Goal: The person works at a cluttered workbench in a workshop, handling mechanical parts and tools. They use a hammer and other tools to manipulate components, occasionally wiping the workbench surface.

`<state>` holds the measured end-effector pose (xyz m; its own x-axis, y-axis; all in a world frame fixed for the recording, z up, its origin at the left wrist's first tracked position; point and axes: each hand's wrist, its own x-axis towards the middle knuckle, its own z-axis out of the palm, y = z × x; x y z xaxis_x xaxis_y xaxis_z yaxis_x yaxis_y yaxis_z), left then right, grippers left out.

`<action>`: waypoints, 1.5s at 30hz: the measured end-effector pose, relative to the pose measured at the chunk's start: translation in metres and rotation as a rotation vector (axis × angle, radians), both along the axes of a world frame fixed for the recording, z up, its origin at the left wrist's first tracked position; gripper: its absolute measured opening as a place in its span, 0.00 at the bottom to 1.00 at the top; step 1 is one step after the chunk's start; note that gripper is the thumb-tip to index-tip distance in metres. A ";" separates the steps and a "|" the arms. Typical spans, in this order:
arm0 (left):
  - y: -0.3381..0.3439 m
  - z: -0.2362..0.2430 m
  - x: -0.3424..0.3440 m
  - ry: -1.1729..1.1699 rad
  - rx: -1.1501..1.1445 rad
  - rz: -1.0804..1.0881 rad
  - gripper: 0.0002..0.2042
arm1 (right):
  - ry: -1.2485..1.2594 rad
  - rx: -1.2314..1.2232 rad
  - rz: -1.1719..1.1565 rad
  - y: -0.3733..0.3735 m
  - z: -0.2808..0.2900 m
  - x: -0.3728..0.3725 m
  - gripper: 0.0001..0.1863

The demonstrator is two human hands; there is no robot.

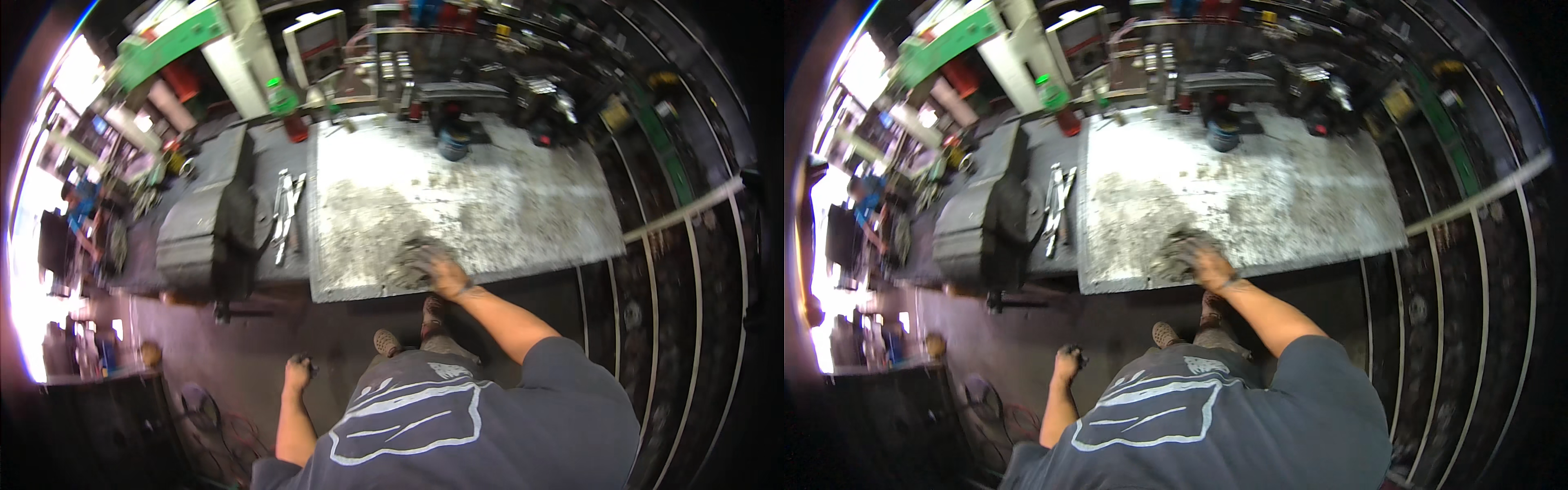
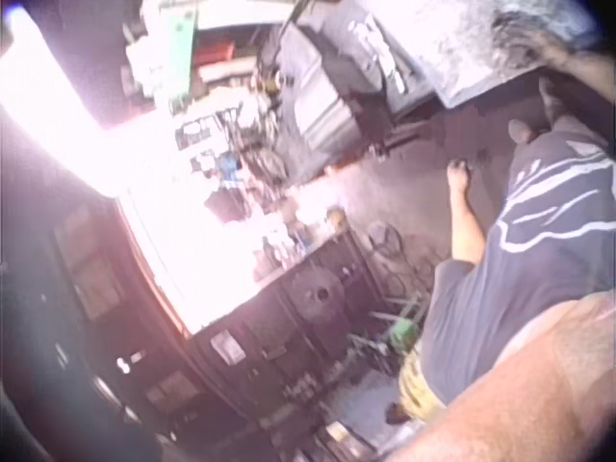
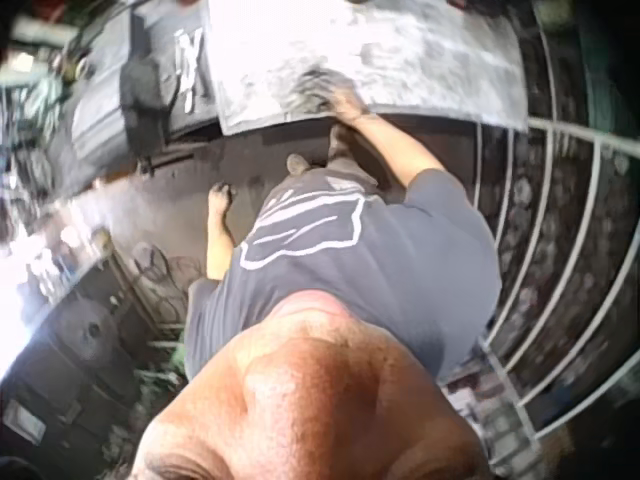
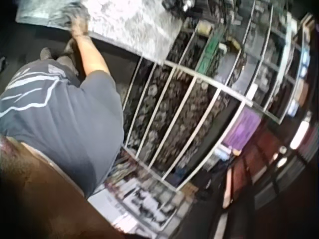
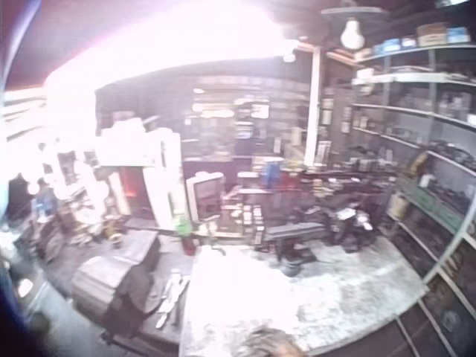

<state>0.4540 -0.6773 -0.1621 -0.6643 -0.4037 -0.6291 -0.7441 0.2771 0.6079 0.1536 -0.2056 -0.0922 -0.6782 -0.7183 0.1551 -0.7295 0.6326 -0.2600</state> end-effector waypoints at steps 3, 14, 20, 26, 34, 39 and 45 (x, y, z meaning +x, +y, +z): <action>0.020 -0.003 0.040 -0.020 0.138 0.025 0.11 | -0.096 -0.446 -0.404 0.175 0.009 0.017 0.21; -0.002 -0.032 0.088 -0.338 -0.147 -0.807 0.15 | 0.215 -0.212 -0.473 0.146 0.041 0.040 0.22; -0.008 0.012 0.034 0.442 -0.627 -1.506 0.17 | -0.304 0.097 0.109 -0.050 0.042 0.014 0.31; 0.102 0.036 -0.052 0.201 -0.032 -0.111 0.11 | -0.320 -0.053 -0.182 0.119 0.048 -0.053 0.40; 0.268 0.042 -0.077 -0.144 -0.110 -0.517 0.12 | -0.441 -0.004 -1.404 0.640 0.030 -0.046 0.11; 0.298 0.044 -0.089 -0.236 -0.143 -0.613 0.12 | -0.154 -0.766 -1.875 0.763 0.029 -0.001 0.13; 0.298 0.071 -0.121 -0.264 -0.190 -0.724 0.13 | -0.190 -0.925 -0.768 0.550 0.012 -0.089 0.13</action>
